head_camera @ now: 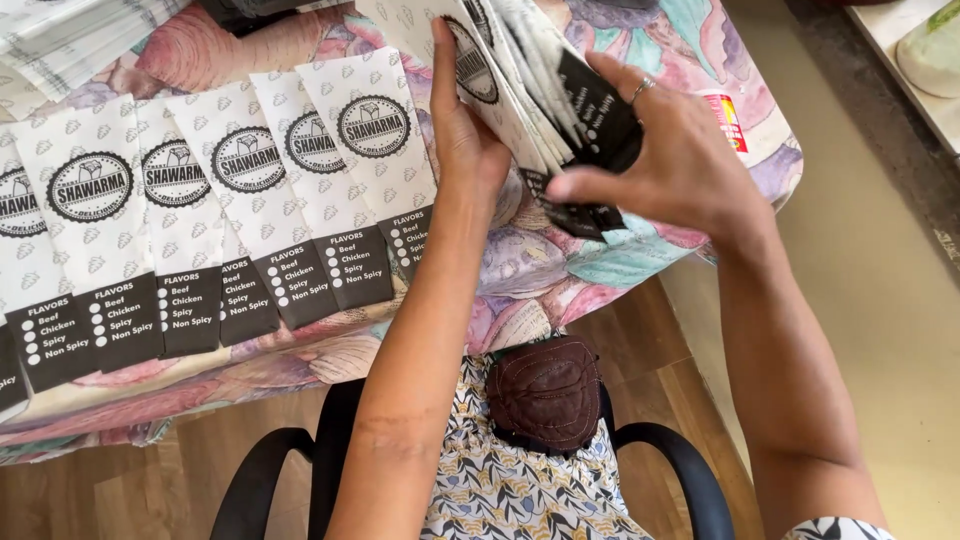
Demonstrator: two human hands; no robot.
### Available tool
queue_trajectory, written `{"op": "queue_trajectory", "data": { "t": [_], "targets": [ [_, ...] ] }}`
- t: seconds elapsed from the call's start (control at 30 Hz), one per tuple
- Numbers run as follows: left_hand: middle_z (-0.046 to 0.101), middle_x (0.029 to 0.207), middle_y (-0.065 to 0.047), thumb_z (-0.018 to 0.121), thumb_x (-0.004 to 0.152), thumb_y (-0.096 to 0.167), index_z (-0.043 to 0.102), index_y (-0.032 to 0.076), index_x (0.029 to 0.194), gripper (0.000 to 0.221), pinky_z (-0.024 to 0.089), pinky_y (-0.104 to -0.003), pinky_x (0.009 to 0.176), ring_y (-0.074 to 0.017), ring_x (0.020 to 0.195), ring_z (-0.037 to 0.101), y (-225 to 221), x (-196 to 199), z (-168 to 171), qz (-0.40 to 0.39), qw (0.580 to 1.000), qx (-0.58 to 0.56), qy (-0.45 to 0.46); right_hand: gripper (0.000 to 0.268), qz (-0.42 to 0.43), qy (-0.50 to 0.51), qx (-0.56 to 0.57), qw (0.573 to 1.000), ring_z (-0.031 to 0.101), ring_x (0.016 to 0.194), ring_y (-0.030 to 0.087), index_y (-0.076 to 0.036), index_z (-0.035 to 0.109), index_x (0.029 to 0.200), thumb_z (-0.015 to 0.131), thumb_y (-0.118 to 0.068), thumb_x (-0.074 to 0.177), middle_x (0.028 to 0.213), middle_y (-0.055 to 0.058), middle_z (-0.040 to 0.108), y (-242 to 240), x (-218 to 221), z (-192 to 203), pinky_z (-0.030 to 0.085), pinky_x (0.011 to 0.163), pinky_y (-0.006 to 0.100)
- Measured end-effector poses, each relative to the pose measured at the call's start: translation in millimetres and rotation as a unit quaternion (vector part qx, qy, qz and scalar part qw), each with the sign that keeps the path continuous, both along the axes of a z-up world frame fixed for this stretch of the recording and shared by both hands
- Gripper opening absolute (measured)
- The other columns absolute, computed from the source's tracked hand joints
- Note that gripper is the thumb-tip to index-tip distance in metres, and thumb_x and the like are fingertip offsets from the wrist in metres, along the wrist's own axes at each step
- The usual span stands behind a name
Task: The person sorts printed shawarma paper sleeves by hand on a table, aligning them into a neat stack and fanning through the edges to organize them.
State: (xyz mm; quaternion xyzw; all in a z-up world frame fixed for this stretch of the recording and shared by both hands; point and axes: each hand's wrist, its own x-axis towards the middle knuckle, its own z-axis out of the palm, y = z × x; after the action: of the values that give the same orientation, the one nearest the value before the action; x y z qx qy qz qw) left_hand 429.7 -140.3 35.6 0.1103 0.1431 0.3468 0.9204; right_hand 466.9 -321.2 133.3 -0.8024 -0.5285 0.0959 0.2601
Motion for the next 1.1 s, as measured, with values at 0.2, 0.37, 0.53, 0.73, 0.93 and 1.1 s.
{"op": "queue_trajectory", "data": {
  "t": [0.2, 0.37, 0.53, 0.73, 0.93, 1.1],
  "targets": [
    [0.073, 0.115, -0.011, 0.085, 0.065, 0.054, 0.065, 0.013, 0.129, 0.079, 0.049, -0.044, 0.096, -0.027, 0.102, 0.066, -4.9, 24.7, -29.9, 0.06, 0.997, 0.022, -0.047, 0.115, -0.081, -0.138, 0.01, 0.987, 0.062, 0.099, 0.04, -0.008, 0.031, 0.159, 0.097, -0.037, 0.071, 0.121, 0.021, 0.06, -1.7, 8.1, -16.1, 0.047, 0.08, 0.052],
    [0.061, 0.13, -0.014, 0.072, 0.048, 0.064, 0.05, 0.018, 0.15, 0.115, 0.047, -0.046, 0.099, -0.0271, 0.115, 0.057, -24.3, 1.6, 13.1, 0.056, 0.996, -0.012, 0.062, 0.038, -0.038, -0.116, 0.193, 0.974, 0.071, 0.091, 0.03, 0.009, 0.072, 0.12, 0.072, 0.002, 0.083, 0.108, 0.021, 0.073, -11.1, 23.8, -31.2, 0.06, 0.078, 0.039],
    [0.06, 0.123, -0.01, 0.069, 0.053, 0.068, 0.047, 0.021, 0.15, 0.11, 0.05, -0.046, 0.1, -0.0264, 0.112, 0.059, -22.9, -2.7, 12.4, 0.103, 0.99, -0.093, 0.018, 0.125, -0.1, -0.051, 0.193, 0.975, 0.05, 0.141, 0.047, -0.009, 0.021, 0.158, 0.107, -0.032, 0.072, 0.149, 0.037, 0.051, -20.2, 22.9, -54.1, 0.053, 0.096, 0.06],
    [0.071, 0.099, -0.003, 0.063, 0.096, 0.062, 0.062, 0.013, 0.129, 0.059, 0.051, -0.035, 0.085, -0.0176, 0.088, 0.065, -36.6, 39.3, -53.0, 0.154, 0.981, 0.019, -0.118, 0.109, -0.131, 0.219, 0.434, 0.864, 0.064, 0.122, 0.026, -0.015, 0.026, 0.162, 0.099, 0.001, 0.082, 0.12, 0.011, 0.061, -8.9, 0.5, -101.1, 0.06, 0.101, 0.034],
    [0.068, 0.1, -0.004, 0.083, 0.076, 0.048, 0.062, 0.012, 0.123, 0.063, 0.048, -0.037, 0.08, -0.0191, 0.087, 0.059, -41.8, 35.1, -66.6, 0.106, 0.989, 0.015, -0.105, 0.085, -0.044, 0.241, 0.46, 0.853, 0.065, 0.114, 0.027, -0.013, 0.04, 0.149, 0.088, 0.013, 0.084, 0.127, 0.016, 0.06, -4.4, 11.8, -102.4, 0.062, 0.093, 0.034],
    [0.068, 0.088, -0.006, 0.083, 0.059, 0.004, 0.068, 0.009, 0.083, 0.029, 0.053, -0.028, 0.065, -0.0237, 0.079, 0.061, -6.8, -43.1, -40.6, 0.011, 0.998, -0.031, -0.048, 0.039, -0.073, 0.266, 0.475, 0.835, 0.073, 0.091, 0.023, -0.003, 0.065, 0.097, 0.093, 0.008, 0.072, 0.1, 0.01, 0.073, 0.8, 36.6, -116.2, 0.068, 0.07, 0.036]
  ]
}}
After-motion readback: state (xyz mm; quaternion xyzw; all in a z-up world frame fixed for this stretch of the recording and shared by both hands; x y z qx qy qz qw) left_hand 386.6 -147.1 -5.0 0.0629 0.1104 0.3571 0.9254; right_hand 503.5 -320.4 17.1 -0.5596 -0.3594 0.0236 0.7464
